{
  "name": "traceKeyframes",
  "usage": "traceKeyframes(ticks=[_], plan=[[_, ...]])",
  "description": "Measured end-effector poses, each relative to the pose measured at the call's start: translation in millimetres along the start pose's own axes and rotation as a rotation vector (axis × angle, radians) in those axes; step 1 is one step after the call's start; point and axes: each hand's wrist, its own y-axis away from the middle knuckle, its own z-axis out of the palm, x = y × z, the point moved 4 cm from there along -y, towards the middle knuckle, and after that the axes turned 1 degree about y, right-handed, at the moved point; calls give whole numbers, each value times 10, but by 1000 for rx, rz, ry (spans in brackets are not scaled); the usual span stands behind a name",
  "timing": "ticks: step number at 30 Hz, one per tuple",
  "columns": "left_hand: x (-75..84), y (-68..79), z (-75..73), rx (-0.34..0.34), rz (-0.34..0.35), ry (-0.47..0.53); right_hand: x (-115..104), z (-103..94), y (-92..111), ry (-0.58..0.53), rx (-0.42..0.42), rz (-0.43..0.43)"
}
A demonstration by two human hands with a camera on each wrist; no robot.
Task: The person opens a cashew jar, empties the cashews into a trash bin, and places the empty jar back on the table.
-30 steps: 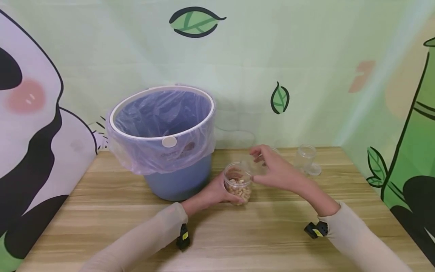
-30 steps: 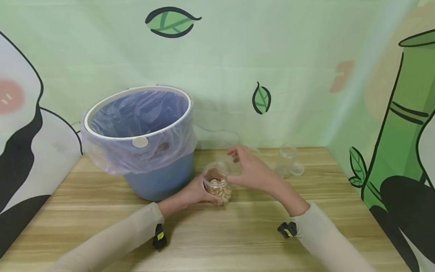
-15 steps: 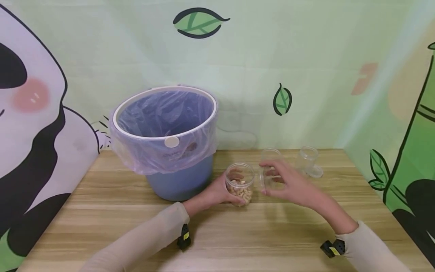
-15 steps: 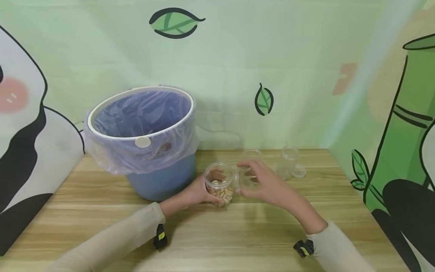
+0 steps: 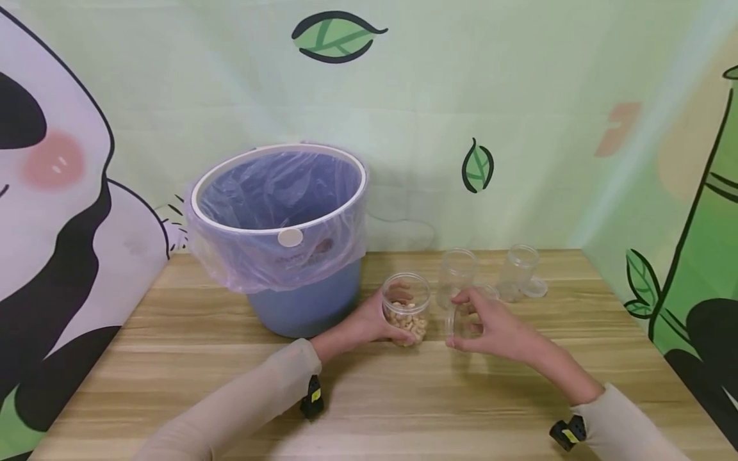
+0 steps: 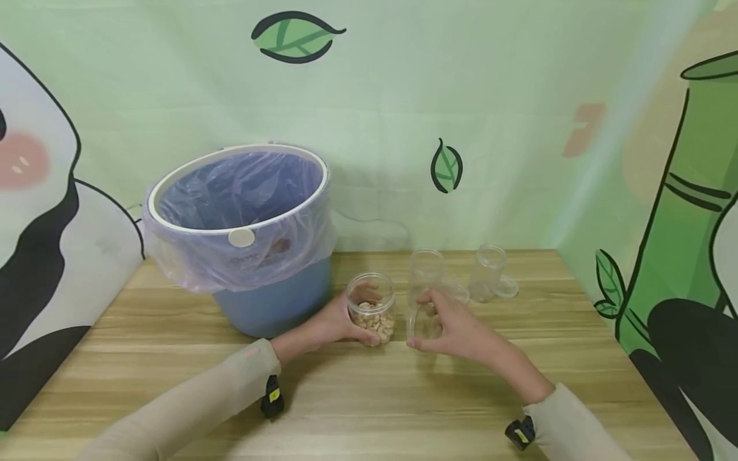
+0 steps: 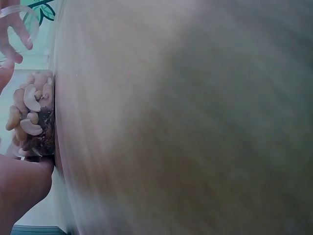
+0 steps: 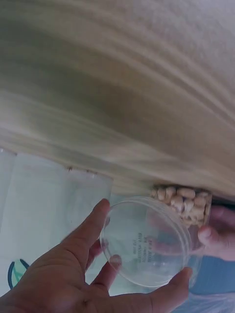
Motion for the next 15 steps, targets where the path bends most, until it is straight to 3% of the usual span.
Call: traceKeyframes(ticks=[9, 15], plan=[[10, -84, -19, -49, -22, -54, 124, 60, 23, -118, 17, 16], [32, -128, -51, -81, -57, -36, 147, 54, 37, -30, 49, 17]])
